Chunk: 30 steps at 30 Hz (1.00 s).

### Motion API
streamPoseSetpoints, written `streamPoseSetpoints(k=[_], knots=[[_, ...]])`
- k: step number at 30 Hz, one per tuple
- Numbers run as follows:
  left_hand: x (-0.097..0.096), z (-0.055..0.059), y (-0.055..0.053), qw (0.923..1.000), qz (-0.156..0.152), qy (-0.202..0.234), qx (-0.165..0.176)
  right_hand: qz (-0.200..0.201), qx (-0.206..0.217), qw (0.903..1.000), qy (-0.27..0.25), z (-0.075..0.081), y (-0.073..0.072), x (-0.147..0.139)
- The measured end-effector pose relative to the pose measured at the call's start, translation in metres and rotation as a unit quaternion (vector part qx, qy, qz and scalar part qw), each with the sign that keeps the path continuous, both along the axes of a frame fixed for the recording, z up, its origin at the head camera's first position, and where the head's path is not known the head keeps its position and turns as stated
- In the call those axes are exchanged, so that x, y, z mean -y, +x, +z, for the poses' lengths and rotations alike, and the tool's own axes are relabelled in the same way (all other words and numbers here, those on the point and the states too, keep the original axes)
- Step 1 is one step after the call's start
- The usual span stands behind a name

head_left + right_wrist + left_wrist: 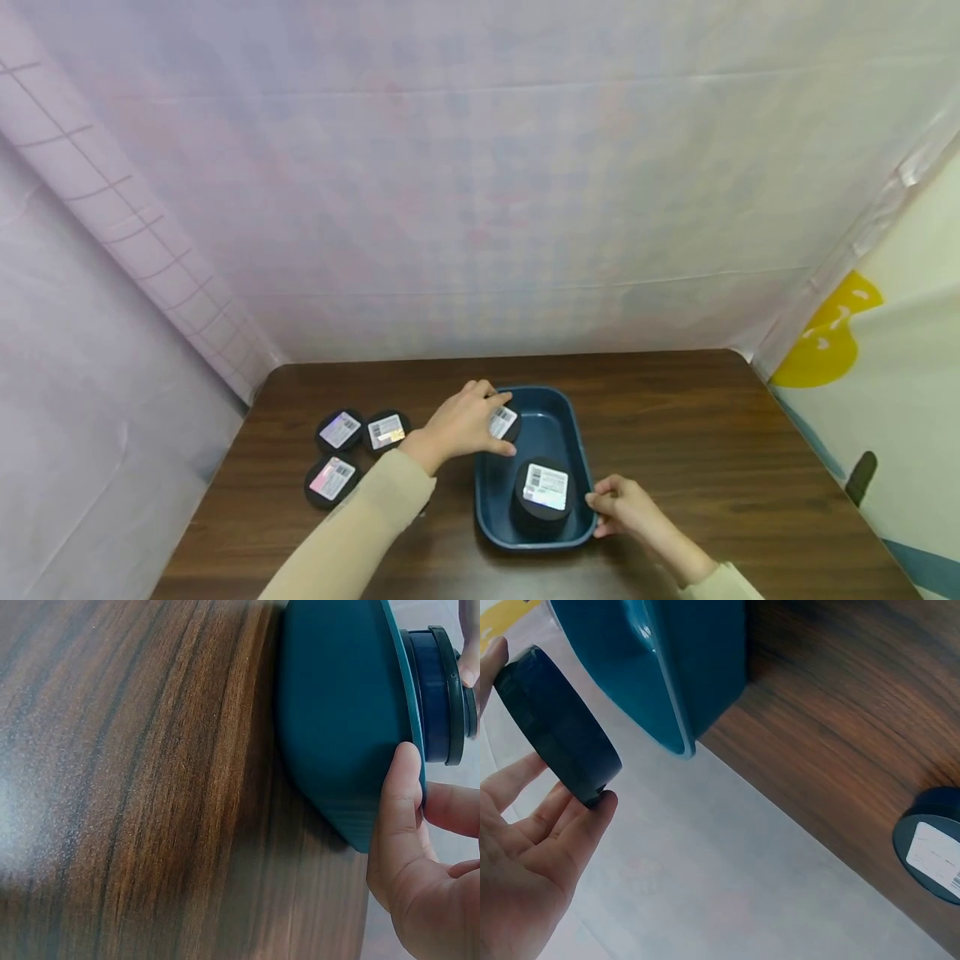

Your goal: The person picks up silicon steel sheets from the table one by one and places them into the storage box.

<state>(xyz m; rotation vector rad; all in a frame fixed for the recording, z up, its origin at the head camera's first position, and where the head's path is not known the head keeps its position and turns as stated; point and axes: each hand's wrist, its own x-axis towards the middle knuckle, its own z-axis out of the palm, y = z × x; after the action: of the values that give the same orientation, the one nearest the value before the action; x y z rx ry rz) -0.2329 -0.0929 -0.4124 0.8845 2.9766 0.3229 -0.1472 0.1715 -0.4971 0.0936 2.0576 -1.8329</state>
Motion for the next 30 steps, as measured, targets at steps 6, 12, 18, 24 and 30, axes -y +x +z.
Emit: streamPoseSetpoints(k=[6, 12, 18, 24, 30], knots=[[-0.012, 0.0, -0.004, 0.9992, -0.006, 0.007, 0.038, -0.001, 0.003, 1.0, -0.002, -0.002, 0.0, -0.001], [-0.021, -0.004, -0.009, 0.9994, -0.017, -0.008, 0.029, -0.002, 0.0, 1.0, 0.0, -0.001, 0.0, 0.0], [-0.027, -0.013, -0.015, 0.9995, -0.01, -0.024, 0.019, 0.002, -0.003, 1.0, -0.001, -0.001, 0.002, 0.001], [-0.033, -0.025, -0.019, 0.999, -0.022, -0.029, 0.027, 0.005, -0.011, 0.9999, 0.002, -0.004, 0.004, 0.001], [-0.037, -0.032, -0.025, 0.9976, -0.044, -0.053, 0.007, 0.0, -0.016, 0.9999, 0.003, -0.003, 0.002, 0.003]])
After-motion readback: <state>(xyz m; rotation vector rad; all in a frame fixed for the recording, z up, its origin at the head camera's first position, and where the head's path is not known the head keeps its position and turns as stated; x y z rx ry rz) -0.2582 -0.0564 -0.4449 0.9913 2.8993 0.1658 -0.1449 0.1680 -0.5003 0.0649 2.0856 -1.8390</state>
